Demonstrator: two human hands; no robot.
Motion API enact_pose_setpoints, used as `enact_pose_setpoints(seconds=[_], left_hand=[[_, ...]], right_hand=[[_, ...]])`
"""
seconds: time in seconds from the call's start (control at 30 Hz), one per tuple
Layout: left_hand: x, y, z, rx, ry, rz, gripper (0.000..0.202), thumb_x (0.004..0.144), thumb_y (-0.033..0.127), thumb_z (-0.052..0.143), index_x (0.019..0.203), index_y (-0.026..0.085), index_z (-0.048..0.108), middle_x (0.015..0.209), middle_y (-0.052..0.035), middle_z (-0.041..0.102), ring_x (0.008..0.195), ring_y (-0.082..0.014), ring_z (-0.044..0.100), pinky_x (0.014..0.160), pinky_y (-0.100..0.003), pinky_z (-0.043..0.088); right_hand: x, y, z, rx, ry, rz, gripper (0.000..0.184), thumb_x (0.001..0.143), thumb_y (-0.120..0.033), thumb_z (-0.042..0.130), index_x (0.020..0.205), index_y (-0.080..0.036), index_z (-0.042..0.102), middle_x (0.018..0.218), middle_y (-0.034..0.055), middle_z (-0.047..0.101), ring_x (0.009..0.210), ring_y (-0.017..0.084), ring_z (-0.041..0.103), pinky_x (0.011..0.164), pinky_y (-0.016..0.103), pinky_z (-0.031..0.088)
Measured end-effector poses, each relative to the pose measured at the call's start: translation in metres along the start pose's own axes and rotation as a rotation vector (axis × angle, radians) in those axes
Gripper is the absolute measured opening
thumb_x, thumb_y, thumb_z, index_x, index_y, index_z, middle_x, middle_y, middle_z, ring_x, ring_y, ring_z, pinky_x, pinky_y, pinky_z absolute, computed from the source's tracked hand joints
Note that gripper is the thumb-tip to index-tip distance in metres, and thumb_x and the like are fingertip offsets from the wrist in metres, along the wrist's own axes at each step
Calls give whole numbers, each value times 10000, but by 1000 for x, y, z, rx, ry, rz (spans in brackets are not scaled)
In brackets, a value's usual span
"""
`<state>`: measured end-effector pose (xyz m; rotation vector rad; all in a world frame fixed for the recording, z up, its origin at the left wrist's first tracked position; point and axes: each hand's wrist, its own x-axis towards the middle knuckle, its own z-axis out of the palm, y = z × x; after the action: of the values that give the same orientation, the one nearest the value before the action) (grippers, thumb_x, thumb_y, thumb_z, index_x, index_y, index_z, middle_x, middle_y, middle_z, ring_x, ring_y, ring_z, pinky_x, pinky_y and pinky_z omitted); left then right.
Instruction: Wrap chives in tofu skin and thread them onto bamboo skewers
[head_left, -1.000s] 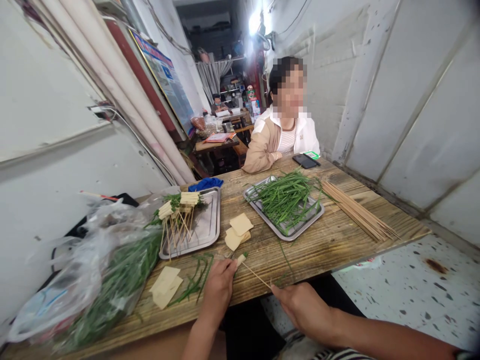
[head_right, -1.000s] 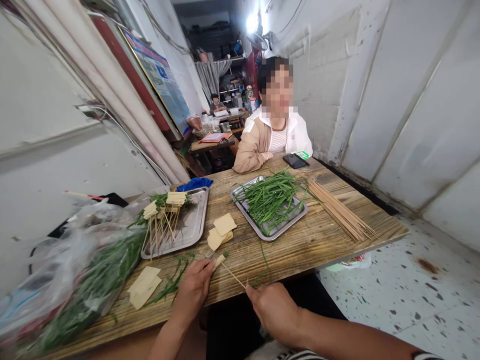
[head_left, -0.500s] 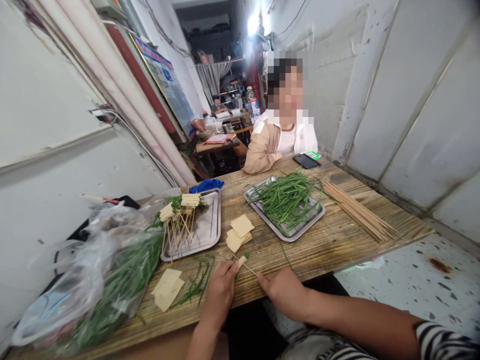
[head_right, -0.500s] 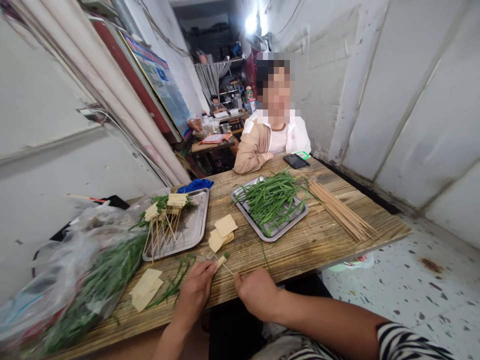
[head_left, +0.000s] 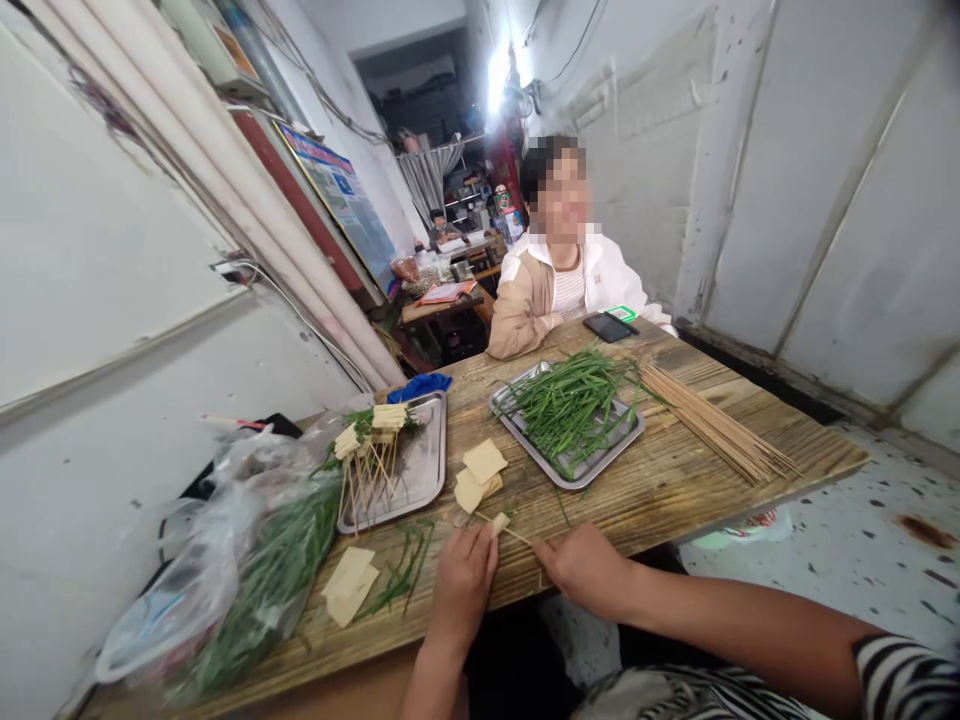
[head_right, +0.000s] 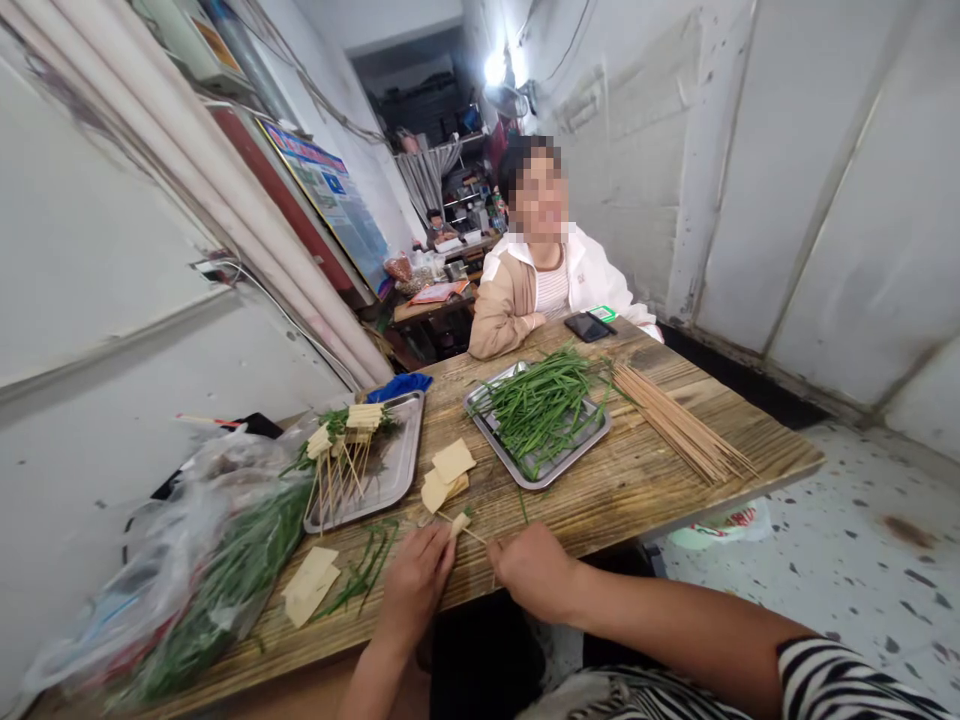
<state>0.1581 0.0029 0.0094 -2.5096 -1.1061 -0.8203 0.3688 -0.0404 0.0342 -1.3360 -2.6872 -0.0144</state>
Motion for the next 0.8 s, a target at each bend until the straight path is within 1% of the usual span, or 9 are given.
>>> enact_pose_setpoints(seconds=[0.13,0.23,0.37,0.43,0.5,0.53,0.6,0.67,0.8], left_hand=[[36,13,14,61,-46,-14,169,889,157,469,996,145,599,840,-68,631,792,-181,554,746,-335,472],[64,16,28,63,-60,-17,166,892,170,462,964,145,610,813,-73,625,780,-195,553,721,-340,459],[76,17,41,28,-70,-7,182,905,198,446,967,167,614,811,-64,638,775,-192,580,717,-327,464],[69,16,37,14,-60,-16,221,907,238,458,1071,164,585,893,-80,659,831,-203,601,737,-334,473],[54,12,27,16,-15,-55,323,900,255,477,1205,153,513,1022,-113,658,921,-224,605,789,-366,472],[44,10,20,19,19,-85,357,896,239,483,1243,154,486,1055,-120,654,946,-228,606,814,-382,465],[22,5,7,30,86,-140,371,888,183,481,1259,163,484,1010,-107,674,898,-215,624,803,-379,466],[-3,1,-2,13,113,-164,379,877,140,482,1255,165,500,975,-95,688,853,-196,638,782,-354,476],[-40,-2,-5,-59,180,-253,348,864,128,489,1200,185,562,1006,-80,695,880,-182,649,806,-334,496]], right_hand=[[-5,25,-3,-36,10,84,236,809,-105,497,1037,-102,556,725,83,660,610,190,624,486,270,321],[-3,43,-7,-84,6,134,297,817,-87,481,1106,-75,545,768,116,663,629,187,626,490,268,318],[-2,58,-18,-117,-63,82,279,828,-81,460,1081,-64,576,753,130,664,656,207,624,514,272,336],[1,65,-28,-97,-107,29,212,860,-134,456,989,-97,620,718,118,661,646,212,617,528,274,342],[12,72,-40,-54,-110,12,215,895,-212,449,876,-134,649,731,108,664,656,205,612,540,269,342],[21,77,-46,-31,-92,18,240,906,-241,445,844,-146,656,759,103,668,673,199,611,547,266,343],[48,84,-51,13,-28,17,256,911,-270,453,828,-156,666,835,92,668,736,188,605,578,260,352],[80,89,-48,50,16,-74,208,888,-260,500,826,-159,672,880,82,659,837,191,586,642,258,369],[136,88,-27,99,-18,-223,111,818,-228,593,832,-154,674,918,82,652,922,202,548,711,261,372]])
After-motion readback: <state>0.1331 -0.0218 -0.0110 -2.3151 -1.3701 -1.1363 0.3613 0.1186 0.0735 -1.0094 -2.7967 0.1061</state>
